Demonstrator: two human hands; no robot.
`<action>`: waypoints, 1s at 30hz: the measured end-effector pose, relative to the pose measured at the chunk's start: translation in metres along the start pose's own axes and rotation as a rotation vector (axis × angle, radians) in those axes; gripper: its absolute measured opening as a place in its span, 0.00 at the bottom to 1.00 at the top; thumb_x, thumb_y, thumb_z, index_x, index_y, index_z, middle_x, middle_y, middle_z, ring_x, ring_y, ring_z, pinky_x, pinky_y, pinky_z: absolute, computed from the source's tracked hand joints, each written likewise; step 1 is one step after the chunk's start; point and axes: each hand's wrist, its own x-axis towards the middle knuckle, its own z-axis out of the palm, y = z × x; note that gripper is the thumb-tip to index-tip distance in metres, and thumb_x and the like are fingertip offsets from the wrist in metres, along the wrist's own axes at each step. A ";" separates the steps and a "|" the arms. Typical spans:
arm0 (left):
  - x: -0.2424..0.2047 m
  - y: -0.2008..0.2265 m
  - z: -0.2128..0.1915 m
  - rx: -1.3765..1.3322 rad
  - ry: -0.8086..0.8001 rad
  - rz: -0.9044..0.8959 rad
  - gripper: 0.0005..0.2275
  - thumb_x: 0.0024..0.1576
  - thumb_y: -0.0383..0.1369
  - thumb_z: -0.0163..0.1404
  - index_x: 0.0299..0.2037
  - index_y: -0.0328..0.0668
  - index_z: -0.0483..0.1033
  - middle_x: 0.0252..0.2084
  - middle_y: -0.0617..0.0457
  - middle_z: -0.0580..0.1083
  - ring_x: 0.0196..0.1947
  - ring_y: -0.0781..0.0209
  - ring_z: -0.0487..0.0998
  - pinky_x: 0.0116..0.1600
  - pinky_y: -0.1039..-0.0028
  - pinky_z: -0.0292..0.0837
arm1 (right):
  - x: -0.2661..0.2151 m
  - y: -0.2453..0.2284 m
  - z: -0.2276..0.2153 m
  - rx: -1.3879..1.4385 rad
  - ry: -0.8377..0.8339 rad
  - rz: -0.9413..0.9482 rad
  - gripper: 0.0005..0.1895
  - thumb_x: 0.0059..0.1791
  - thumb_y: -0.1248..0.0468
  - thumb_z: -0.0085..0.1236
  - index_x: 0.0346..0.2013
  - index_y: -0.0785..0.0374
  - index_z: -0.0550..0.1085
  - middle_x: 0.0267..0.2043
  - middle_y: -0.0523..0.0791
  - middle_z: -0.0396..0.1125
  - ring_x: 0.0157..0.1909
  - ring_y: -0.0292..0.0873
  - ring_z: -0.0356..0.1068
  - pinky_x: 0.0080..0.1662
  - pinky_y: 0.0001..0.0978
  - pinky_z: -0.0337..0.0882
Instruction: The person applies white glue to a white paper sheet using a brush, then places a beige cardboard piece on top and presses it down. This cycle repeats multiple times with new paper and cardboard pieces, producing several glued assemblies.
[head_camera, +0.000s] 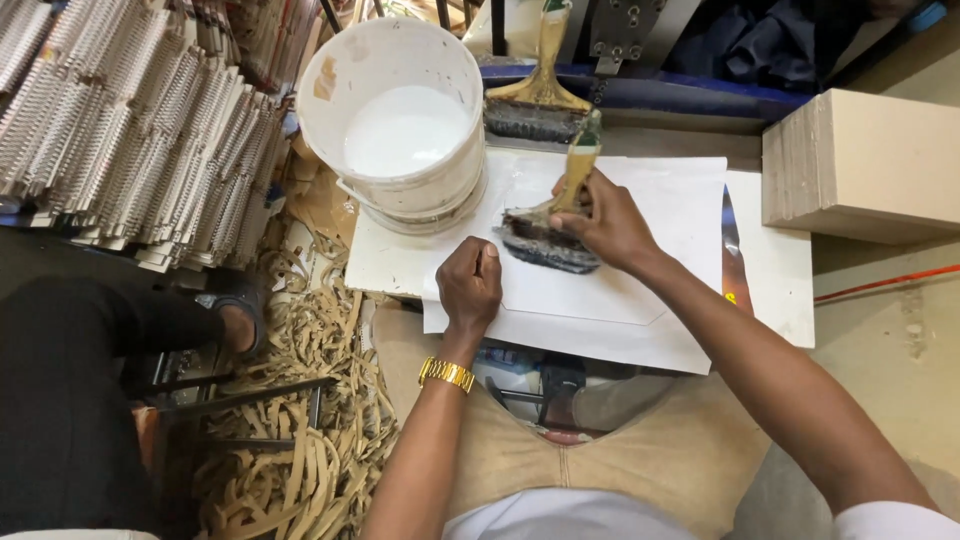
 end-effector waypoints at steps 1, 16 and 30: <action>0.000 -0.001 0.001 0.002 -0.009 -0.010 0.15 0.64 0.40 0.39 0.29 0.47 0.74 0.12 0.55 0.59 0.13 0.59 0.65 0.22 0.72 0.63 | 0.012 0.004 0.000 0.004 -0.004 0.012 0.20 0.48 0.67 0.66 0.52 0.70 0.71 0.47 0.60 0.74 0.53 0.65 0.73 0.52 0.58 0.74; -0.001 0.009 -0.004 0.002 -0.043 0.013 0.16 0.64 0.38 0.41 0.22 0.47 0.68 0.13 0.52 0.61 0.14 0.57 0.66 0.22 0.72 0.61 | -0.069 0.066 -0.046 -0.240 0.657 0.098 0.24 0.55 0.57 0.65 0.52 0.69 0.63 0.45 0.64 0.67 0.49 0.69 0.72 0.45 0.58 0.77; -0.002 0.008 -0.003 0.062 -0.124 -0.048 0.19 0.65 0.38 0.38 0.21 0.42 0.65 0.18 0.55 0.64 0.19 0.62 0.60 0.25 0.68 0.49 | -0.080 0.044 -0.051 -0.448 0.778 0.300 0.19 0.56 0.61 0.59 0.57 0.70 0.68 0.43 0.54 0.71 0.37 0.52 0.71 0.35 0.45 0.70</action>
